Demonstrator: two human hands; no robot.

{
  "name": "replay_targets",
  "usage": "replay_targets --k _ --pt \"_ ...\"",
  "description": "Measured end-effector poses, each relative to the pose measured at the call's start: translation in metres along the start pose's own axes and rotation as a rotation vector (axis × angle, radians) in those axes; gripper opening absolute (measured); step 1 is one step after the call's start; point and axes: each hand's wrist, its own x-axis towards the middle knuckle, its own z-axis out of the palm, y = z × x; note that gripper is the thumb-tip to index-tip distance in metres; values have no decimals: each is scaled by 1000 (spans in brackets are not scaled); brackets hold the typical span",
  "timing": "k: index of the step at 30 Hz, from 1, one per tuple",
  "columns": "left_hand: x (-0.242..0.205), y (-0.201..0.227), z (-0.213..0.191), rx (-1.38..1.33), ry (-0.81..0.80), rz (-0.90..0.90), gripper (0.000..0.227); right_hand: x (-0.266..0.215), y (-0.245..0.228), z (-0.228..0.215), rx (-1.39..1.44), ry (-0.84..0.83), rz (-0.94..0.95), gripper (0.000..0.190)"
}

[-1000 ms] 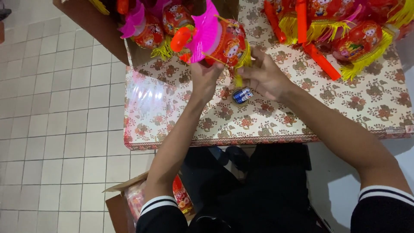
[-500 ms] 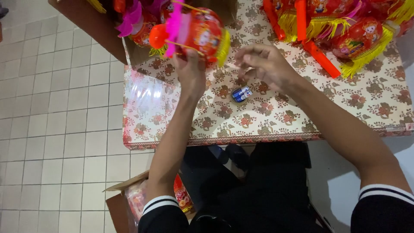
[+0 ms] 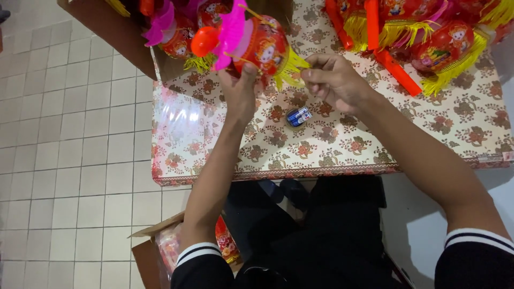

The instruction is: Assembling small decorative lanterns by attaching plastic handles to the lantern bodies.

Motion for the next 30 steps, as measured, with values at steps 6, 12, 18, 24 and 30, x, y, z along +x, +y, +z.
replay_targets --k 6,12,18,24,30 --pt "0 -3 0 108 19 42 61 -4 -11 13 31 143 -5 11" --pt "-4 1 9 227 -194 14 56 -5 -7 20 184 41 -27 20" --pt "-2 10 3 265 -111 117 75 -3 -6 6 12 31 -85 7" --pt "0 6 -3 177 -121 105 97 -4 -13 14 -216 235 -53 9" --pt "2 -1 -18 -113 -589 125 78 -9 -11 27 -783 8 -422 78"
